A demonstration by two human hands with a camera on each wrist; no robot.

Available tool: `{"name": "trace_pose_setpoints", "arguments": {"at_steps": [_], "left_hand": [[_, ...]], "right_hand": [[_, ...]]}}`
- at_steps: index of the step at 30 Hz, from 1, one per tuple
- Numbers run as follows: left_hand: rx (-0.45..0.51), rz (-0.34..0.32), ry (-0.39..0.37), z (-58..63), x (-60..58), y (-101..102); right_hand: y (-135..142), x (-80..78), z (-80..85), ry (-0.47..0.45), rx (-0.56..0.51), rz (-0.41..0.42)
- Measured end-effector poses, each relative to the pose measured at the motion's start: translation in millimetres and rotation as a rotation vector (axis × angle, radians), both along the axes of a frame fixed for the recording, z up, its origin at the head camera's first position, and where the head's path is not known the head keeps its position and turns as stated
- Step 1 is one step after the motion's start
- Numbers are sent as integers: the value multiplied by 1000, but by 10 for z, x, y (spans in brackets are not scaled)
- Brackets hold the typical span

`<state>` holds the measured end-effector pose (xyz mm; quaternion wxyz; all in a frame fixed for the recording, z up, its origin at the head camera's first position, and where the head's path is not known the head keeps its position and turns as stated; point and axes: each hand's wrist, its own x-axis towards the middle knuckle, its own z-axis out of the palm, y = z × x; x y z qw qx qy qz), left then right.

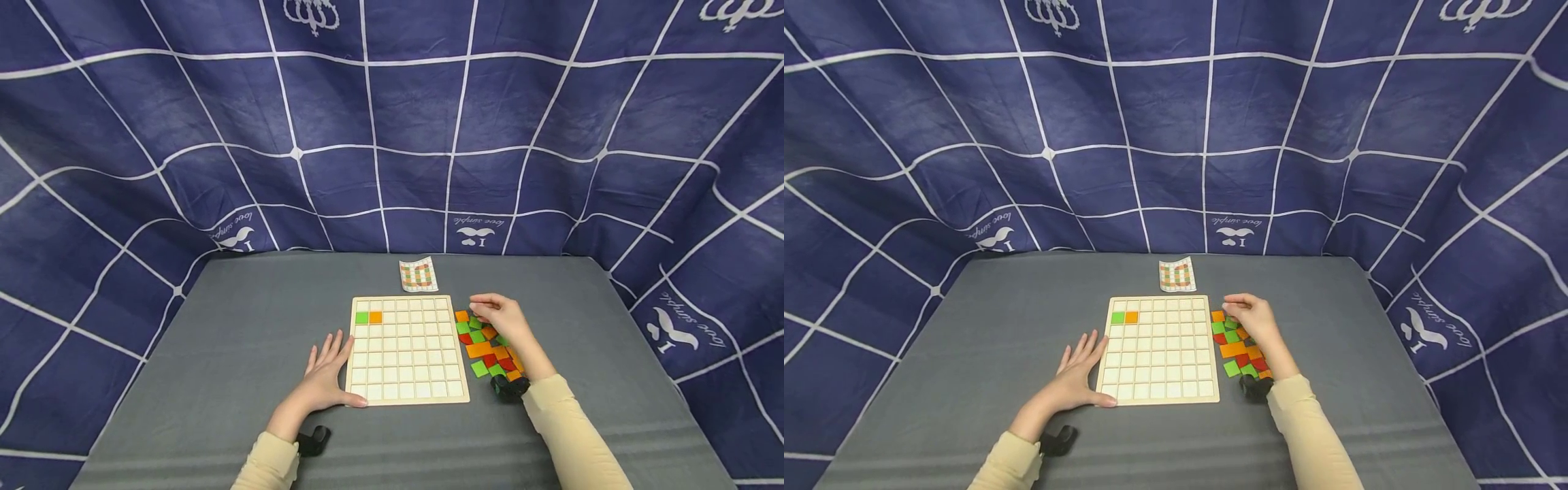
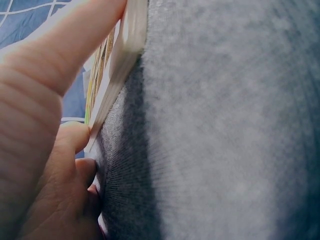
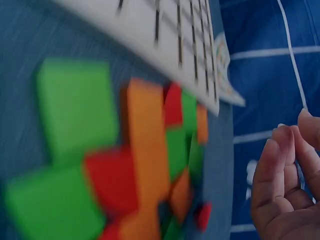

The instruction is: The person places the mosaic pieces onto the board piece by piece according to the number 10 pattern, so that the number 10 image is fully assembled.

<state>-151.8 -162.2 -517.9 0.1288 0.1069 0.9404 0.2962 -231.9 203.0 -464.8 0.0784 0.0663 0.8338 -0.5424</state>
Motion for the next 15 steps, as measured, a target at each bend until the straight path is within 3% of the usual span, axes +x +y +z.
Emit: {"name": "trace_pose_setpoints", "arguments": {"at_steps": [8,15], "left_hand": [[-4,3,0,11,-2,4],[2,3,2,20,10,7]], "right_hand": [[421,178,-148,6,136,-66],[552,275,-241,43,339,-27]]}}
